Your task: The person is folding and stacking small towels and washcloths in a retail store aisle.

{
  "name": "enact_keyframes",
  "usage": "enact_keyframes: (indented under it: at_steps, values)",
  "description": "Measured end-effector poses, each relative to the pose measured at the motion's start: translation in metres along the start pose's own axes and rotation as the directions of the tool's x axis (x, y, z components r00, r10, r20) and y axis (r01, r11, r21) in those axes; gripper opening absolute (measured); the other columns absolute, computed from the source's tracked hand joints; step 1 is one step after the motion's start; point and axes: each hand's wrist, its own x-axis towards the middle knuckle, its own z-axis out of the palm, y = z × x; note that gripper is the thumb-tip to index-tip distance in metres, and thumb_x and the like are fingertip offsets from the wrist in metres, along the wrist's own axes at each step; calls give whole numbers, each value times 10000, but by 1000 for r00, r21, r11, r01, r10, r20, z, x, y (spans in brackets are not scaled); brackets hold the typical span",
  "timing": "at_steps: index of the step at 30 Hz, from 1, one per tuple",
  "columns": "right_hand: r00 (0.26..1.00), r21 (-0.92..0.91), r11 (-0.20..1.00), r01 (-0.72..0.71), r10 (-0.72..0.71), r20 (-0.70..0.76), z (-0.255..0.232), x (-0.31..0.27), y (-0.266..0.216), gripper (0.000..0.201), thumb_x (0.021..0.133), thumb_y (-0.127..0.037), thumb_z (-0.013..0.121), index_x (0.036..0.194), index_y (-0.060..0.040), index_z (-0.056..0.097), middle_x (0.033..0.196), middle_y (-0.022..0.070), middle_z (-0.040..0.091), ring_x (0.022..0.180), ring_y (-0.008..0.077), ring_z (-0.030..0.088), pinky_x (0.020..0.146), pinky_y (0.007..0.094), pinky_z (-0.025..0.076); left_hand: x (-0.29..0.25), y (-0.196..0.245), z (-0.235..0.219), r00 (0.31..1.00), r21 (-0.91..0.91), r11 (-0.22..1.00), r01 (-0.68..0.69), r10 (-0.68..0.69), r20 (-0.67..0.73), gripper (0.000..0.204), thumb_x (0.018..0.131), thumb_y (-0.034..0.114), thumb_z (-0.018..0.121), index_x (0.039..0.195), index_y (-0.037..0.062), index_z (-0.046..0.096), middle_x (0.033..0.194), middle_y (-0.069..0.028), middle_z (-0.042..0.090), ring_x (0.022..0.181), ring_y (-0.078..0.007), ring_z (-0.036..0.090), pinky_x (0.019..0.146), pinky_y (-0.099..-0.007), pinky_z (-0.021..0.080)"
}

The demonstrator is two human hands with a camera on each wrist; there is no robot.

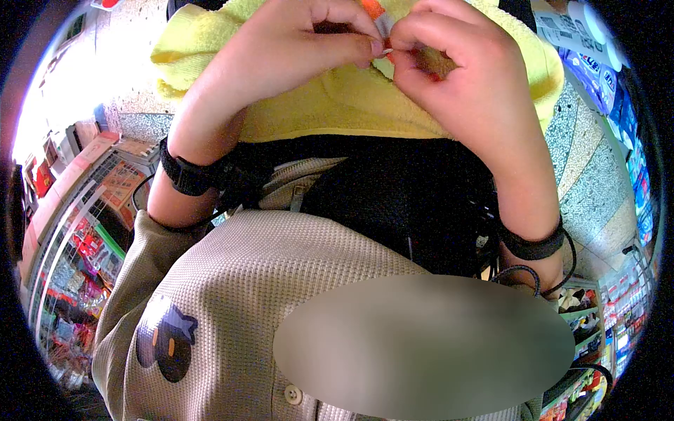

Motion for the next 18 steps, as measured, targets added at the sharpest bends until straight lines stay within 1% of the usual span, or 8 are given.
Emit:
enact_keyframes:
  at_steps: [3,6,9,11,12,13,15,18]
  values:
    - [1000,23,1000,0,-1,25,-2,-1,4,129,706,77,624,797,-4,583,818,44,547,733,133,556,664,205,430,0,1,0,1000,-13,1000,6,-6,11,84,774,32,566,778,-31,623,743,-99,622,692,-156,586,666,-251,447]
    - [997,89,993,-73,71,23,-2,-3,3,123,726,70,621,821,-5,604,836,33,553,742,106,549,652,195,422,0,3,-1,1000,-8,1000,-17,17,11,81,771,30,572,791,-30,624,744,-98,621,701,-151,582,670,-249,442]
    - [996,116,990,-81,76,50,-5,-4,5,122,740,70,617,837,-4,617,855,27,558,746,86,539,631,182,407,-1,3,-1,999,-12,999,-33,33,3,81,767,26,578,804,-27,627,744,-91,619,710,-145,576,675,-247,437]
    - [995,152,984,-93,88,41,-4,-4,5,124,742,76,612,838,-3,619,861,28,559,741,81,534,620,177,398,0,2,-2,1000,-53,999,6,-5,23,80,766,24,581,808,-24,629,744,-83,617,713,-140,572,679,-247,435]
    - [995,170,980,-99,94,36,-4,-5,5,126,742,79,609,838,-2,619,864,28,560,739,78,531,614,175,393,2,0,-3,998,-89,995,47,-43,47,79,765,24,582,809,-23,628,744,-78,617,713,-137,570,680,-247,435]
    - [997,163,984,-74,71,29,-3,-5,6,129,743,80,608,841,-3,621,868,28,561,738,76,529,612,173,390,3,-2,-4,994,-123,988,89,-81,72,78,765,23,582,809,-22,628,745,-73,617,713,-135,568,681,-246,434]
    - [1000,149,989,-25,23,15,-3,-4,9,135,745,84,605,847,-4,624,875,28,561,735,71,526,606,169,384,0,1,-2,999,-70,997,17,-14,32,76,768,25,582,808,-21,627,747,-67,617,716,-128,566,683,-244,434]
    - [997,184,980,-74,68,39,-5,-5,7,137,749,83,605,852,-4,626,885,25,561,735,63,523,604,164,383,-1,2,0,1000,-38,999,-28,28,6,74,774,28,577,804,-20,625,747,-64,618,717,-119,563,685,-240,433]
